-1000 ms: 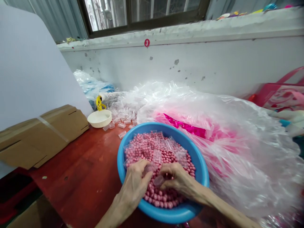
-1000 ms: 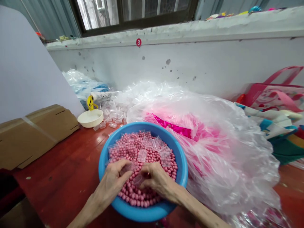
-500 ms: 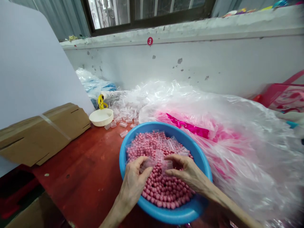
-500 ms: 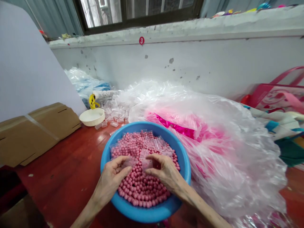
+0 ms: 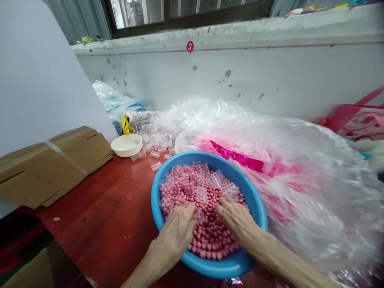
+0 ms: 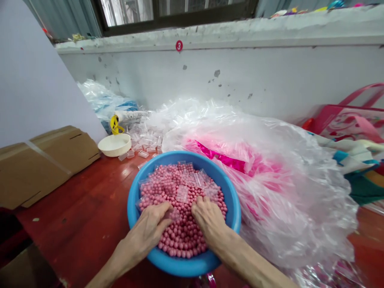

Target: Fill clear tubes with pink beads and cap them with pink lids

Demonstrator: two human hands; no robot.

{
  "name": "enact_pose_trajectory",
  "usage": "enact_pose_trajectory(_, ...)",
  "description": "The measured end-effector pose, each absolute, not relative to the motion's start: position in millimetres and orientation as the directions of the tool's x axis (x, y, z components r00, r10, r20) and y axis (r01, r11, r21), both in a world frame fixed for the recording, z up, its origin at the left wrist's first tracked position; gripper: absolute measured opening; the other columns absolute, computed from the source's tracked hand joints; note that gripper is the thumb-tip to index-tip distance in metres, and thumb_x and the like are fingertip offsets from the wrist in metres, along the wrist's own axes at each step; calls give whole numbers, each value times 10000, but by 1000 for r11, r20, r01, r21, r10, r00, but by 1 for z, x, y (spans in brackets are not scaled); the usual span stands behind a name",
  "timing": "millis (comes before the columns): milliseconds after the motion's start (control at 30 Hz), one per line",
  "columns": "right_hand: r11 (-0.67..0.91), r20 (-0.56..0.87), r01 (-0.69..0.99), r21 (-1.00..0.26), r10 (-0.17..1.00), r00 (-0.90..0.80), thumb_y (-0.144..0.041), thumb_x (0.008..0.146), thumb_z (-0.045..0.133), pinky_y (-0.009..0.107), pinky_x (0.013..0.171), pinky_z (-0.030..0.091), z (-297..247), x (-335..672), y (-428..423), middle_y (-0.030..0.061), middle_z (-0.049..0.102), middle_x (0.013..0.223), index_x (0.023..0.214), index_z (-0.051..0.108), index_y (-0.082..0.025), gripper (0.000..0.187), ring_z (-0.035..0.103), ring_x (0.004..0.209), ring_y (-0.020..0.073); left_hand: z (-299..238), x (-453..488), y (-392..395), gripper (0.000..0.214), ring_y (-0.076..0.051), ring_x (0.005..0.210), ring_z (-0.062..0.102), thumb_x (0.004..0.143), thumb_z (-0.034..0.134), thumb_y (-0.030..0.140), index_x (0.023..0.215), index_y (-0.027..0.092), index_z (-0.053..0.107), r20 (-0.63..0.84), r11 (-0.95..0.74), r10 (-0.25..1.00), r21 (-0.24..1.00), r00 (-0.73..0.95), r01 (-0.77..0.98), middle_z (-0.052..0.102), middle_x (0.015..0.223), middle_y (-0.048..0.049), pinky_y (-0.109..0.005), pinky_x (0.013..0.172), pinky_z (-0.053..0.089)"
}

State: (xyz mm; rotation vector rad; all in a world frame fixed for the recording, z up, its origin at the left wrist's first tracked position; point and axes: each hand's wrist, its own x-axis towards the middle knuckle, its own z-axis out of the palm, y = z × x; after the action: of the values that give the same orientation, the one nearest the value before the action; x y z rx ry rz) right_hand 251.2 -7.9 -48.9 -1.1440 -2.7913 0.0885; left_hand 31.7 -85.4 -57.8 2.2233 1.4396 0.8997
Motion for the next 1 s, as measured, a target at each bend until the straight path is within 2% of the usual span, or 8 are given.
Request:
enact_pose_trajectory(133,650,-13,711,-268,736,-677,-110,787,456,307,633,387,-41,256,-4,47,563,716,676,493,-201,148,489,662,176,-61,32,-81,407,-217,1028,598,898,440,199,1299,206,371,315,-377,922,606,224,701,624,1141,-101,-357,892,491)
enact_pose_trajectory(300,472,-186,729,-496,762,-620,-134,617,650,240,483,254,-29,251,4,-59,394,508,525,413,-182,259,353,509,92,-60,32,-82,360,-208,977,613,897,447,214,1256,216,431,298,-353,932,633,204,689,653,1076,-76,-322,854,504)
enact_pose_trajectory(400,334,-286,688,-645,729,-622,-139,587,695,216,455,233,-32,244,7,-75,409,493,550,478,-164,222,353,486,71,-58,32,-83,371,-208,999,598,895,444,216,1266,210,432,274,-327,943,665,189,672,641,1104,-75,-327,875,489)
enact_pose_trajectory(533,145,-369,597,-789,666,-649,-198,562,739,200,447,265,-37,238,8,-72,458,498,570,502,-160,240,376,480,66,-50,34,-80,359,-223,1003,586,874,479,266,1230,218,486,127,-185,982,746,136,640,647,1094,-74,-341,889,457)
enact_pose_trajectory(633,0,-413,525,-851,617,-670,-305,545,765,196,446,295,-36,238,7,-71,471,500,589,486,-170,313,399,472,69,-39,37,-74,269,-229,930,601,831,521,264,1088,218,583,42,-72,997,811,65,581,676,996,-64,-328,822,468)
enact_pose_trajectory(767,-153,-447,451,-880,592,-671,-412,493,790,203,463,344,-35,242,8,-67,505,524,633,459,-182,426,447,481,80,-26,39,-70,206,-222,848,614,818,510,257,982,197,618,-9,11,1000,876,-7,483,685,905,-59,-311,743,472)
enact_pose_trajectory(900,-200,-434,407,-891,638,-636,-371,484,790,192,460,314,-37,246,10,-70,488,527,622,455,-176,411,417,489,67,-22,40,-71,247,-213,827,617,808,508,253,1021,188,614,-16,32,999,888,-39,458,685,888,-56,-307,731,474)
enact_pose_trajectory(1000,-211,-435,406,-889,664,-608,-333,505,781,198,464,334,-33,248,9,-69,480,524,608,460,-174,373,430,491,69,-22,41,-72,353,-212,822,619,822,494,262,1155,179,577,-3,30,998,882,-59,470,683,873,-55,-321,739,481)
